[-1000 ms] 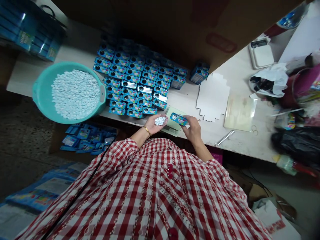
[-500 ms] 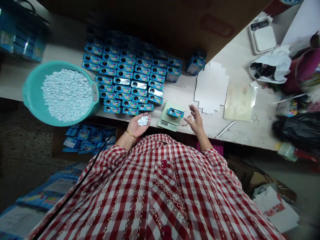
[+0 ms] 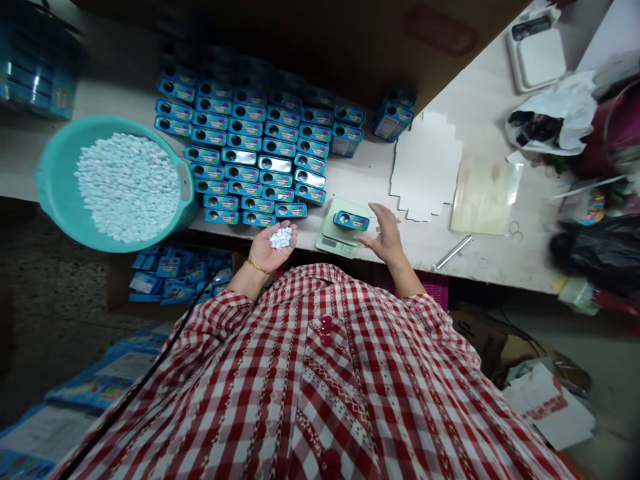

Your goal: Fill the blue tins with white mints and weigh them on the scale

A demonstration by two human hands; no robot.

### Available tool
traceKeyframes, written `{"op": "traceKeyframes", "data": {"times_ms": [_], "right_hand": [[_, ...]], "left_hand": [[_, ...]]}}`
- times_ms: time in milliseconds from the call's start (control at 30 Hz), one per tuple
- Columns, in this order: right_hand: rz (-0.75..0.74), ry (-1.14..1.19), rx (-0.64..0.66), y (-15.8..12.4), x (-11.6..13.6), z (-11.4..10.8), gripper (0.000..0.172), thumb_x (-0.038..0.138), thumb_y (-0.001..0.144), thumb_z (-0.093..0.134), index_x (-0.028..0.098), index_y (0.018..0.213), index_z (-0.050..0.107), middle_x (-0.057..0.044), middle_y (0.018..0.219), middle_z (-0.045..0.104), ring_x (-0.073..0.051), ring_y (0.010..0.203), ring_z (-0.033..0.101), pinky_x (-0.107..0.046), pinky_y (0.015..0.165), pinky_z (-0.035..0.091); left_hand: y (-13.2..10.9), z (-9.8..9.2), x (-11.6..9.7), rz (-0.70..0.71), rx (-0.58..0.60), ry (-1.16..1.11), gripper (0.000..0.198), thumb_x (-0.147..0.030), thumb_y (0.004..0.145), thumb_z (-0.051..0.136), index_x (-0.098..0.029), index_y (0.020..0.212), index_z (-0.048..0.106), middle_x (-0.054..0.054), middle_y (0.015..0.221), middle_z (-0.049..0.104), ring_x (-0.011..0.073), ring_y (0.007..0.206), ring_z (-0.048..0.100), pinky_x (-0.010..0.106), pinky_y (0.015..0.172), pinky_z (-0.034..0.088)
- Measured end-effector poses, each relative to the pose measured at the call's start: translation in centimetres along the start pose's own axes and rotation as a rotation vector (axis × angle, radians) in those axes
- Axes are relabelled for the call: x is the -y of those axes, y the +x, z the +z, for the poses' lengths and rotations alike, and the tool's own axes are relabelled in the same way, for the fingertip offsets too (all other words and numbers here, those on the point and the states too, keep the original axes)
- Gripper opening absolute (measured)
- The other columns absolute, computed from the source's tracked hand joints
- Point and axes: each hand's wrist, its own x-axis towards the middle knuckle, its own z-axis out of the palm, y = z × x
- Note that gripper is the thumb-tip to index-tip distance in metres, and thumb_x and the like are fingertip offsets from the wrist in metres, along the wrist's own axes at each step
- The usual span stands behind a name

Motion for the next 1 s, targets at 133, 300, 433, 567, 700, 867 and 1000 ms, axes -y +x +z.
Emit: {"op": "traceKeyframes", "data": {"times_ms": [133,300,433,567,700,867,1000], "right_hand": [[0.005,-0.073,0.116,0.4,0.4,0.8,0.077,0.063,0.076,0.056,0.021,0.138,0.037,-0.015,0.134,0.046,-0.031,0.123,0.043,-0.049,0.101,0.037],[-0.001,-0.110,0.179,0.1,0.6,1.8,0.066,0.049,0.080,0.059,0.020,0.135,0.040,-0.014,0.131,0.047,-0.030,0.118,0.045,-0.046,0.097,0.041],[0.031,-0.133,0.177,1.5,0.2,2.0,0.040,0.031,0.087,0.049,0.019,0.125,0.051,-0.011,0.113,0.058,-0.026,0.102,0.051,-0.041,0.089,0.046],[0.096,-0.189,0.084,7.3,-1.0,2.2,0.041,0.027,0.086,0.050,0.018,0.126,0.051,-0.011,0.115,0.057,-0.026,0.104,0.049,-0.040,0.090,0.046],[0.127,-0.239,0.116,13.9,-1.8,3.8,0.044,0.021,0.084,0.054,0.017,0.128,0.051,-0.011,0.122,0.055,-0.026,0.108,0.048,-0.039,0.089,0.046],[0.017,-0.259,0.004,17.2,-4.4,3.4,0.034,0.026,0.087,0.052,0.018,0.120,0.058,-0.010,0.124,0.055,-0.023,0.113,0.046,-0.038,0.096,0.042],[0.146,-0.306,-0.216,19.6,-9.3,0.1,0.033,0.033,0.089,0.047,0.018,0.116,0.059,-0.015,0.125,0.051,-0.030,0.116,0.043,-0.052,0.093,0.039]], "left_hand": [[0.0,0.1,-0.1,-0.007,-0.019,-0.007,0.026,-0.018,0.089,0.041,-0.010,0.079,0.064,0.010,0.075,0.068,0.0135,0.070,0.065,0.023,0.062,0.054],[0.2,0.4,-0.2,-0.007,-0.027,-0.011,0.025,-0.018,0.088,0.042,-0.010,0.080,0.064,0.010,0.074,0.068,0.0142,0.070,0.066,0.023,0.061,0.055],[0.1,0.8,-0.4,-0.014,-0.044,-0.024,0.026,-0.016,0.089,0.040,-0.010,0.079,0.063,0.011,0.073,0.068,0.0148,0.069,0.066,0.023,0.061,0.055],[-0.2,1.1,-0.7,-0.004,-0.071,-0.045,0.026,-0.015,0.089,0.040,-0.010,0.081,0.064,0.011,0.072,0.068,0.0152,0.068,0.066,0.024,0.060,0.056],[-0.7,1.2,-0.9,0.021,-0.109,-0.068,0.026,-0.014,0.088,0.040,-0.010,0.080,0.064,0.011,0.071,0.068,0.0153,0.068,0.067,0.024,0.060,0.057],[-0.9,0.4,-0.7,0.020,-0.124,-0.107,0.027,-0.013,0.088,0.040,-0.010,0.077,0.065,0.011,0.073,0.069,0.0155,0.070,0.067,0.024,0.062,0.058],[-0.9,-0.1,-0.2,0.028,-0.132,-0.150,0.027,-0.012,0.087,0.040,-0.011,0.077,0.065,0.011,0.073,0.068,0.0159,0.070,0.068,0.025,0.061,0.058]]}}
